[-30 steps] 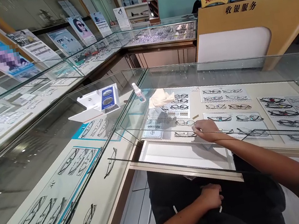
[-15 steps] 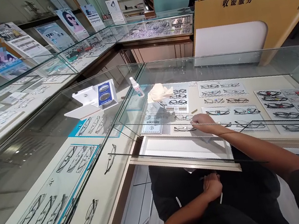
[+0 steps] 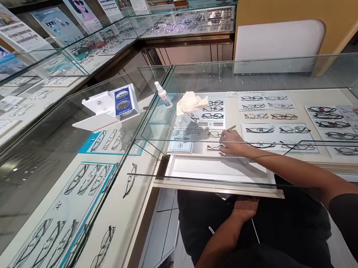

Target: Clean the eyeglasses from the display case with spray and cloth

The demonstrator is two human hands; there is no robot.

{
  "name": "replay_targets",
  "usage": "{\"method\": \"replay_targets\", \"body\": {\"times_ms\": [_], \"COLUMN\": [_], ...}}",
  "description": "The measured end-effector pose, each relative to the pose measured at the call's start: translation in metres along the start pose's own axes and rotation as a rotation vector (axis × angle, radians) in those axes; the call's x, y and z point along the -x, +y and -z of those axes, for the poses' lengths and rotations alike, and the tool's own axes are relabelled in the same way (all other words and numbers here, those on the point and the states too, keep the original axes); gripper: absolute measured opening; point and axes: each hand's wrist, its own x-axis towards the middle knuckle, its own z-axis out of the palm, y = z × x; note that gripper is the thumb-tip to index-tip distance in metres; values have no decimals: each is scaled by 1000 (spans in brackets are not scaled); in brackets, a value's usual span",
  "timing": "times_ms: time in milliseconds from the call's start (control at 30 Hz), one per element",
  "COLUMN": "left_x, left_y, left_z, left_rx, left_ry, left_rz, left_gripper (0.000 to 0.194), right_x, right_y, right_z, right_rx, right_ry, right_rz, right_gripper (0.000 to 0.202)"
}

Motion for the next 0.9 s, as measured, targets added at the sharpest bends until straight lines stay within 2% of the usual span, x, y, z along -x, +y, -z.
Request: {"method": "replay_targets", "body": {"times_ms": [200, 300, 367, 467, 600, 667, 733, 767, 800, 867, 900], "left_x": [1, 11, 28, 72, 158, 205, 250, 269, 286, 306, 308], "left_y": [-10, -16, -20, -21, -17, -19, -25, -28, -32, -36, -36], "left_z": [-4, 10, 24, 45, 63, 66, 64, 63, 61, 58, 58], "left_rx": [-104, -111, -110, -107, -96, -70, -57, -46, -10, 167, 240], "left_ry": [-19, -32, -7, 76, 275, 456, 551, 538, 473, 236, 157], "left_rz": [94, 162, 196, 205, 215, 288, 462, 568, 668, 729, 728], "left_gripper": [60, 57, 51, 41, 33, 32, 36, 36, 36, 38, 43], "right_x": [-6, -13, -19, -28, -34, -35, -36, -36, -36, -37, -37], "right_y": [1, -2, -4, -4, -1, 0, 0, -1, -1, -2, -2], "right_z": [-15, -17, -16, -14, -8, -4, -1, 1, 3, 6, 8], "right_rx": [1, 2, -1, -11, -28, -30, -21, -13, -4, 12, 16], "right_ry": [-5, -11, -17, -45, -99, -122, -147, -162, -177, -206, -219], "right_rz": [-41, -58, -66, -70, -52, -37, -21, -12, -2, 21, 32], "right_gripper": [32, 31, 32, 32, 32, 31, 28, 27, 25, 22, 22]}}
